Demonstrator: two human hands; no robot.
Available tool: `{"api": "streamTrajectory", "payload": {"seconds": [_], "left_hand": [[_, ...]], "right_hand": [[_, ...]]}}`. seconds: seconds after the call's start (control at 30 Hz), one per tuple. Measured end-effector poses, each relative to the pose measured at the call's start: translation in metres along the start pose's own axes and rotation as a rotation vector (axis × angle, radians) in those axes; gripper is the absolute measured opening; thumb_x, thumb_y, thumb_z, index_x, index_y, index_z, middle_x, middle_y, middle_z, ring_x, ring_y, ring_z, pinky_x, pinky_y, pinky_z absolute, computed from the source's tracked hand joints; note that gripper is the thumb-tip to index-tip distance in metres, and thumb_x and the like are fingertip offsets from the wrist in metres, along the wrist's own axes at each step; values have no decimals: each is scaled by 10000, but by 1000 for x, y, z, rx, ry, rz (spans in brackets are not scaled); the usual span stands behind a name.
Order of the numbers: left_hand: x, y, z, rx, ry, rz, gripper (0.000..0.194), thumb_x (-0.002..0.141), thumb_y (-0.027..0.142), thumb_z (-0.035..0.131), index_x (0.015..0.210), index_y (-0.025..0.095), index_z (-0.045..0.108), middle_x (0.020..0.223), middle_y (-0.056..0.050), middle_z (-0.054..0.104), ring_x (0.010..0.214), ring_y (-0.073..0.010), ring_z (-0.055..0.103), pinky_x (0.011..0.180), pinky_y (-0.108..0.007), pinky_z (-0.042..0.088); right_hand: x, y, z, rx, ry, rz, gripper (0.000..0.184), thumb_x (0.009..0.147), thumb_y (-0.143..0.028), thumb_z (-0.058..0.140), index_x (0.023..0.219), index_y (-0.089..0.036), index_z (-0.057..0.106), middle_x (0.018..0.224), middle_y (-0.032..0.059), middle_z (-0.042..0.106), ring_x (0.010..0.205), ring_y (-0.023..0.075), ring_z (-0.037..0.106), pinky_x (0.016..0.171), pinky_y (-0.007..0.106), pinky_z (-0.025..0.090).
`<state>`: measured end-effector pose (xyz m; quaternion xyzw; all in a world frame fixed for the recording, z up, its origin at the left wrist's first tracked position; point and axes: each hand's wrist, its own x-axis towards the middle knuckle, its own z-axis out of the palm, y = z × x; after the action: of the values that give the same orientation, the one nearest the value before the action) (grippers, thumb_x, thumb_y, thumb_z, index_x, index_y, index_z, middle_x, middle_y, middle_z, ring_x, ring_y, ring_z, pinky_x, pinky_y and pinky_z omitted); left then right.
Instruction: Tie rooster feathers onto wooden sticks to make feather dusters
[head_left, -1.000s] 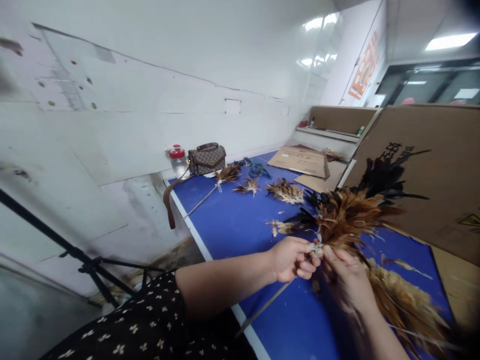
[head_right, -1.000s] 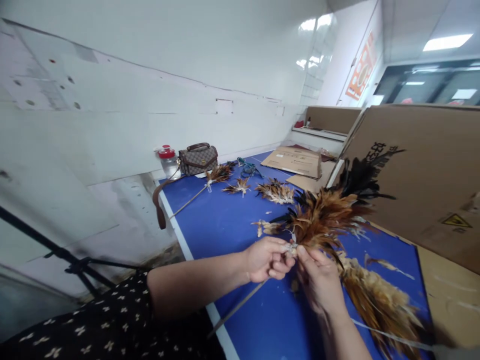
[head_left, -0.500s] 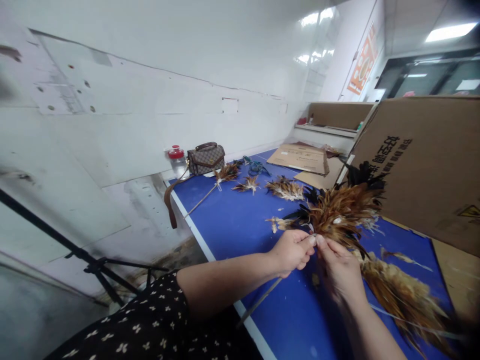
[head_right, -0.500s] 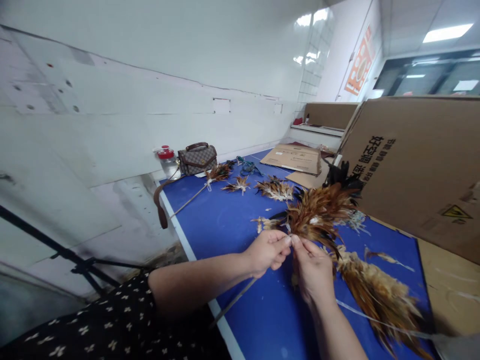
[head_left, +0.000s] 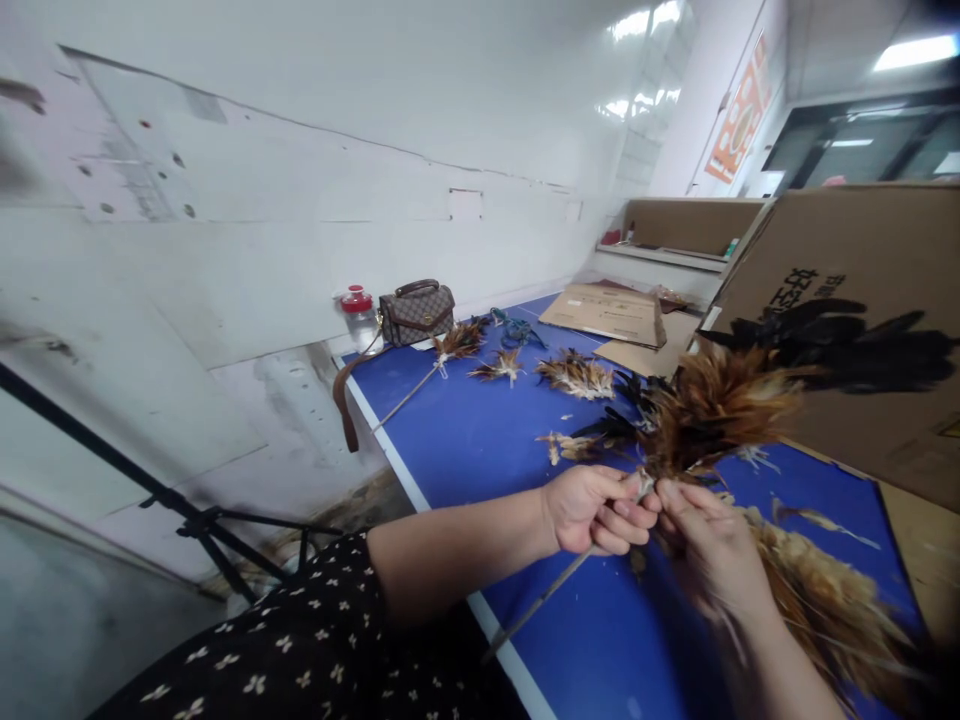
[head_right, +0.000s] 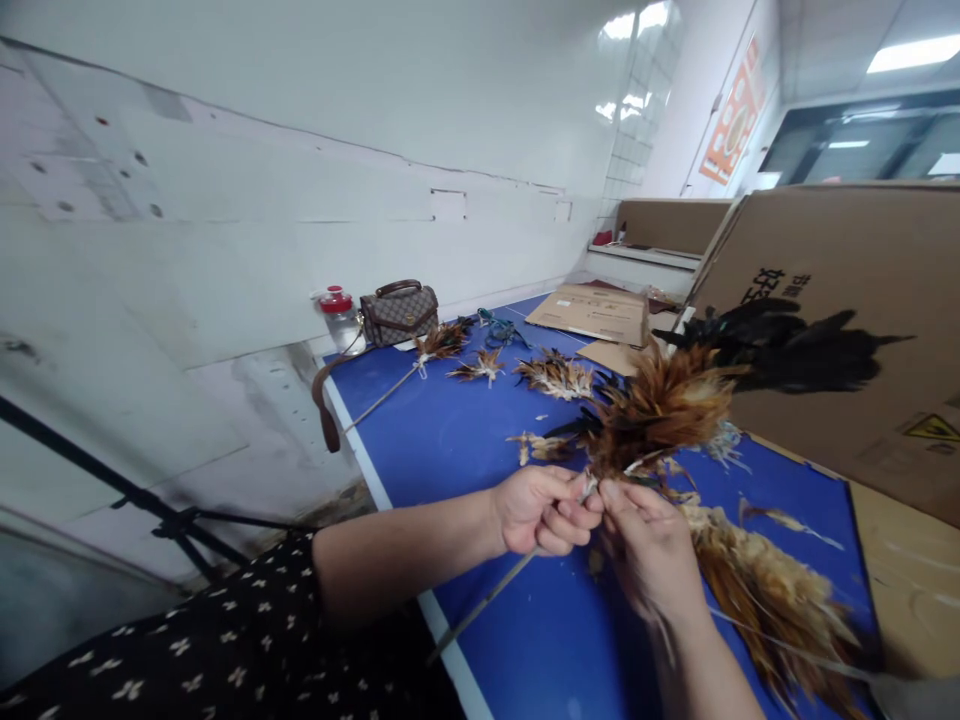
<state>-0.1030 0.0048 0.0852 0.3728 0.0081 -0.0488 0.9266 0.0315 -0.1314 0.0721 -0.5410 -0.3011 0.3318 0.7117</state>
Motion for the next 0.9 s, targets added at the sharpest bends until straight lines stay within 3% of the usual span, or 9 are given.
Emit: {"api": "streamTrajectory", "payload": {"seconds": [0.07,0.17,0.27,0.4,0.53,0.7,0.8,0.9], "left_hand": [[7,1,2,27,8,-25,266,1032,365,729,899,158,628,674,86,339,487,-47,126,447,-213,43],[20,-8,6,156,263,53,307,1111,425,622,939,171,606,694,55,470,464,-45,229,449,-195,157],[32,-23,8,417,550,242,319,1046,486,741,1011,200,606,744,32,598,509,-76,402,504,-210,315],[35,-30,3,805,666,412,344,947,471,841,892,185,658,725,16,619,661,-116,511,610,-236,386],[30,-19,1,813,607,335,393,988,490,775,789,198,603,659,39,523,604,-103,419,564,-240,309],[15,-3,6,366,322,199,431,958,571,818,923,196,608,675,86,428,492,-51,252,489,-197,171],[9,2,8,217,134,139,420,904,507,894,927,166,649,677,90,391,495,-37,193,471,-185,127],[11,1,8,113,68,66,313,919,384,877,930,150,669,675,93,371,492,-33,159,460,-192,108]], "right_hand": [[3,-1,-4,7,73,24,603,574,-626,1133,767,-158,806,649,25,613,529,100,462,463,233,371],[10,4,-9,-20,181,10,624,552,-644,1130,794,-162,817,579,-16,546,494,86,388,436,232,289],[15,13,-13,-119,212,-59,619,632,-714,1073,793,-184,797,530,-52,468,467,86,314,418,249,214],[17,19,-14,-210,215,-118,637,673,-771,1028,835,-196,808,552,-45,494,478,107,338,424,270,231],[15,13,-10,-101,197,-17,685,605,-772,1061,825,-179,800,569,-54,460,490,83,306,438,248,207],[11,-1,-10,-49,76,-11,611,623,-687,1093,816,-176,821,641,-4,561,525,88,374,452,234,262],[8,-6,-12,-33,13,-10,560,675,-650,1088,771,-173,809,679,25,613,546,94,419,461,229,318],[7,-6,-15,-13,25,-10,538,677,-614,1099,807,-174,818,724,47,668,583,115,503,500,232,406]]}}
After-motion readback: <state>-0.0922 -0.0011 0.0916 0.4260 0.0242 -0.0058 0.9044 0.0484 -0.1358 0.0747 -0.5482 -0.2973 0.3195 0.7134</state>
